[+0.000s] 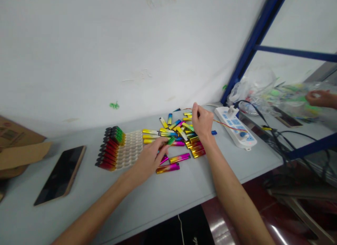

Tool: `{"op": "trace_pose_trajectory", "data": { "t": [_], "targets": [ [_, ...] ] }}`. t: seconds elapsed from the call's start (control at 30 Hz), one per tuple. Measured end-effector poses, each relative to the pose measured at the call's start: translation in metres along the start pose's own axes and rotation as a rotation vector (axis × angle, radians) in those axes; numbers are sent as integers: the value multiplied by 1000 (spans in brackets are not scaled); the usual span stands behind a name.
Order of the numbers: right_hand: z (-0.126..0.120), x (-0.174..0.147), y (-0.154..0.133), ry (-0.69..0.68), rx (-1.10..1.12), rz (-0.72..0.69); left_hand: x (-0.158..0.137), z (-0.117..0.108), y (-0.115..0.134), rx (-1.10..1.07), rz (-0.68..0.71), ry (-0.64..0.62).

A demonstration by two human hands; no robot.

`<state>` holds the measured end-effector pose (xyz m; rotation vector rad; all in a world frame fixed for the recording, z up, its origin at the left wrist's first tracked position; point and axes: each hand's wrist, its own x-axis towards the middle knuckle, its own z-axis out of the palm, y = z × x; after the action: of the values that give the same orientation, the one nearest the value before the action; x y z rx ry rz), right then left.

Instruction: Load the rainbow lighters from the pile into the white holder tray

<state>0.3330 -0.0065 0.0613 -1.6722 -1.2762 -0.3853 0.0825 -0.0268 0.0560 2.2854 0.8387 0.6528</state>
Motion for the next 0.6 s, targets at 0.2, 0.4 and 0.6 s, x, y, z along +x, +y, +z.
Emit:
{"op": "trace_pose_trajectory", "data": {
  "t": [0.2,0.4,0.6],
  "targets": [
    [4,-4,-3,-18,8,-44,-17,-12,-1,-793,-284,-53],
    [4,-5,-8,-9,66,-76,-25,-11,-4,-1004,-356,-48],
    [4,-8,-14,-29,70,-88,-27,-8,-12,-852,-425,139]
  ]
}}
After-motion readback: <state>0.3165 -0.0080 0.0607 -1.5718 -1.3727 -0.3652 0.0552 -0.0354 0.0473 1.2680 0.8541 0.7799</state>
